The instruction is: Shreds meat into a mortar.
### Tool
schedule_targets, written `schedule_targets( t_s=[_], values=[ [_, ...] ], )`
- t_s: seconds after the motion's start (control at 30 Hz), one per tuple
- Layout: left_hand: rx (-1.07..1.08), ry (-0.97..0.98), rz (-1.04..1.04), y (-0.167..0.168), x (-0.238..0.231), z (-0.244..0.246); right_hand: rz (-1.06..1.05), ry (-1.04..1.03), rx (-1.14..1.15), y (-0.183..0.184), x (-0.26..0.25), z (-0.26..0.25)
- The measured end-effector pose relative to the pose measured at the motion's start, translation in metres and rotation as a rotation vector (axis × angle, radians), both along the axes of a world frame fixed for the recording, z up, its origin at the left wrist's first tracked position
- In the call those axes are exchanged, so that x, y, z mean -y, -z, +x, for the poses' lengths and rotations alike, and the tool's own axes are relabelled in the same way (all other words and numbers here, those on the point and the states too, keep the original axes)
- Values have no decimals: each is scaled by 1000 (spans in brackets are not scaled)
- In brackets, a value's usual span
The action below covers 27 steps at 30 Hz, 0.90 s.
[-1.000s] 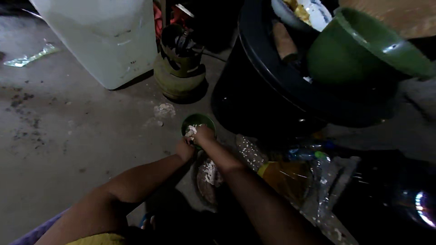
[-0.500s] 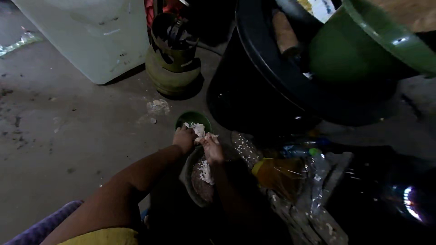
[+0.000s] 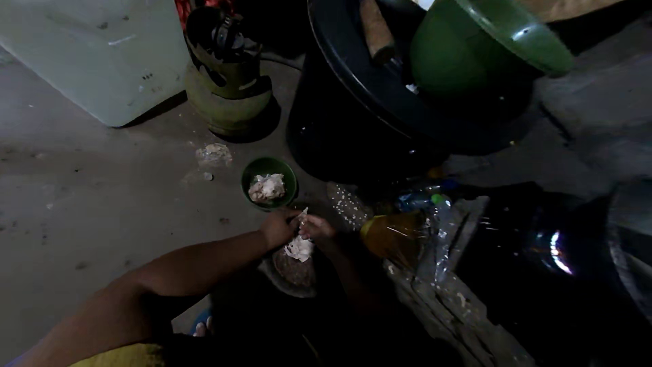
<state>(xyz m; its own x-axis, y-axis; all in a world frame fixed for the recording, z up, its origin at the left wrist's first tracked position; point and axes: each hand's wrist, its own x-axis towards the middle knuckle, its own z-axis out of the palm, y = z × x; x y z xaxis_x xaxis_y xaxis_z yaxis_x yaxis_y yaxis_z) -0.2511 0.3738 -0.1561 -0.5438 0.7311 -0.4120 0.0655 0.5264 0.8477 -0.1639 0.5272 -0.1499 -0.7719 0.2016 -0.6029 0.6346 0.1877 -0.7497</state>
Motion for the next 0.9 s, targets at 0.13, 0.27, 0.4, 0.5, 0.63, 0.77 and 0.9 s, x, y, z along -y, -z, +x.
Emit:
schedule_targets(
  t_s=[0.13, 0.27, 0.4, 0.5, 0.63, 0.77, 0.9],
  values=[
    [167, -28, -1, -3, 1, 4, 186, -96, 60, -1, -3, 9],
    [264, -15, -34, -9, 1, 3, 322, -248, 97, -13, -5, 8],
    [263, 0, -84, -12, -3, 7, 462, -401, 70, -24, -5, 12],
    [229, 40, -115, -17, -7, 9, 471, -405, 54, -31, -4, 18],
    [153, 110, -151, -16, -14, 9, 355, -259, 37, -18, -15, 28],
    [176, 133, -135, -17, -20, 11, 243, -45, 99, -4, -25, 27],
    [214, 144, -108, -23, -16, 16, 223, 0, 146, 2, -43, 32]
  ],
)
